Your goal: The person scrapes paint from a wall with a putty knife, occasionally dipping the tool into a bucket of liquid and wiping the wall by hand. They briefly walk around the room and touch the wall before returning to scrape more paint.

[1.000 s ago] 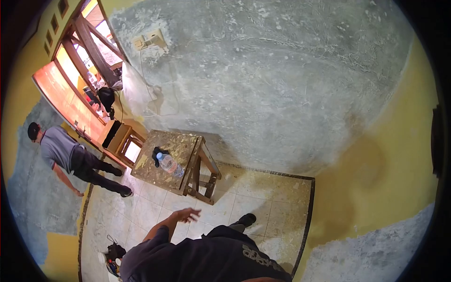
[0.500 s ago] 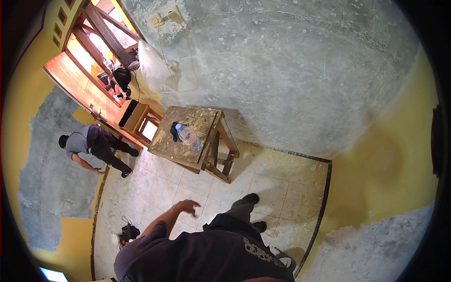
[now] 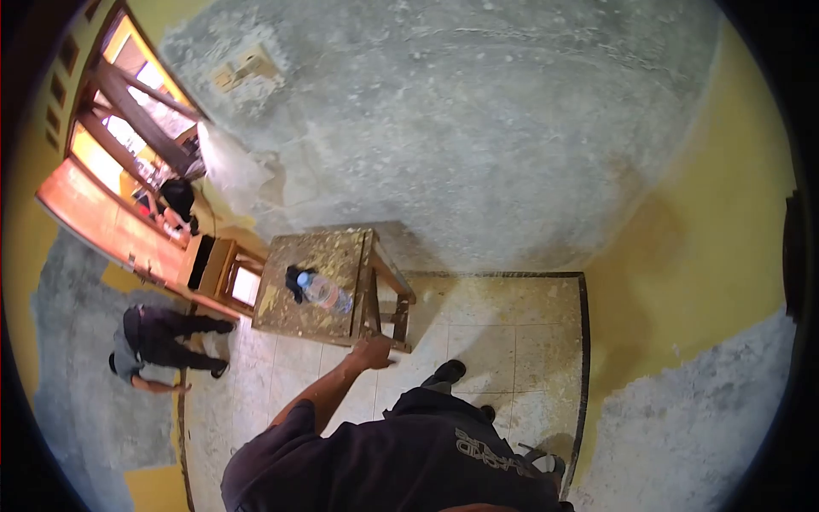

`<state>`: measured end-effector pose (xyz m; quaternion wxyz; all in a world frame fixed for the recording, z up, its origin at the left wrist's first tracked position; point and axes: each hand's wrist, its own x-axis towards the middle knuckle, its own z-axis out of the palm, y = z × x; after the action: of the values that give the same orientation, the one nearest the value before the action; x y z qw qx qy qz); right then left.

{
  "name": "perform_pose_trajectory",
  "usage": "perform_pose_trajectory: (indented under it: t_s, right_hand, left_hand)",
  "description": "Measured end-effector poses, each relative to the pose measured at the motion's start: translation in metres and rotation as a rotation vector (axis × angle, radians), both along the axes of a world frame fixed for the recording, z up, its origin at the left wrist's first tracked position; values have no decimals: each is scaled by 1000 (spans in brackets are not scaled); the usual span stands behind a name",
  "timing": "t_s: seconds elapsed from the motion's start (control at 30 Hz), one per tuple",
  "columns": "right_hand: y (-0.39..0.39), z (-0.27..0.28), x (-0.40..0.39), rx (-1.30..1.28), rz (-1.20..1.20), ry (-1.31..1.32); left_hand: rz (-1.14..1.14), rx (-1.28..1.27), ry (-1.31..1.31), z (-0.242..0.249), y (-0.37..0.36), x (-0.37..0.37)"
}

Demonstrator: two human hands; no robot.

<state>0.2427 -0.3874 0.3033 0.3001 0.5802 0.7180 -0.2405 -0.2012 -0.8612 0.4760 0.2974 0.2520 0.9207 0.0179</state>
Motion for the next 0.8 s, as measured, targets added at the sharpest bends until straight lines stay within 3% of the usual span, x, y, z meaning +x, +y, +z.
perform_pose_trajectory:
  t_s: [0.03, 0.07, 0.13, 0.17, 0.2, 0.27, 0.3, 0.33, 0.4, 0.43, 0.5, 0.53, 0.57, 0.63, 0.73, 0.8]
  right_hand:
    - [-2, 4, 0, 8, -9, -10]
    - [-4, 9, -1, 21, -17, -20]
    - [-9, 17, -4, 36, -26, -26]
    - [-11, 20, -10, 44, -30, -18]
    - [-13, 22, -11, 35, -41, -9]
    - [-15, 24, -14, 3, -67, 46]
    - [-16, 22, -16, -15, -74, 67]
    - [-16, 20, -15, -33, -87, 85]
    - [-19, 20, -17, -68, -97, 116]
    - [-21, 19, -18, -90, -105, 130]
    - [-21, 16, -17, -127, -115, 147]
    - [-21, 15, -19, -146, -120, 157]
    - [-21, 12, -19, -163, -130, 165]
    - [-19, 9, -18, -204, -148, 178]
    - [-12, -2, -22, -272, -188, 207]
    - [-2, -10, -32, -321, -236, 237]
  left_hand:
    - [-324, 91, 106, 33, 6, -11]
    - [-341, 98, 105, 23, 11, -22]
    - [580, 554, -656, -15, 24, -45]
    - [62, 159, -104, -25, 26, -48]
    - [59, 164, -104, -11, 28, -53]
    - [8, 427, -249, 11, 30, -50]
    - [178, 469, -362, -5, 34, -58]
    - [191, 471, -376, -18, 27, -52]
    - [-133, 101, 166, 29, 33, -42]
    - [-118, 100, 152, 23, 31, -46]
    - [886, 948, -1188, 7, 25, -44]
    - [908, 954, -1191, 1, 21, -36]
    - [496, 368, -722, 4, 20, -32]
    - [85, -190, -236, 2, 15, -23]
    - [1069, 720, -1025, -5, -8, -16]
    - [172, 9, 8, -4, -12, 4]
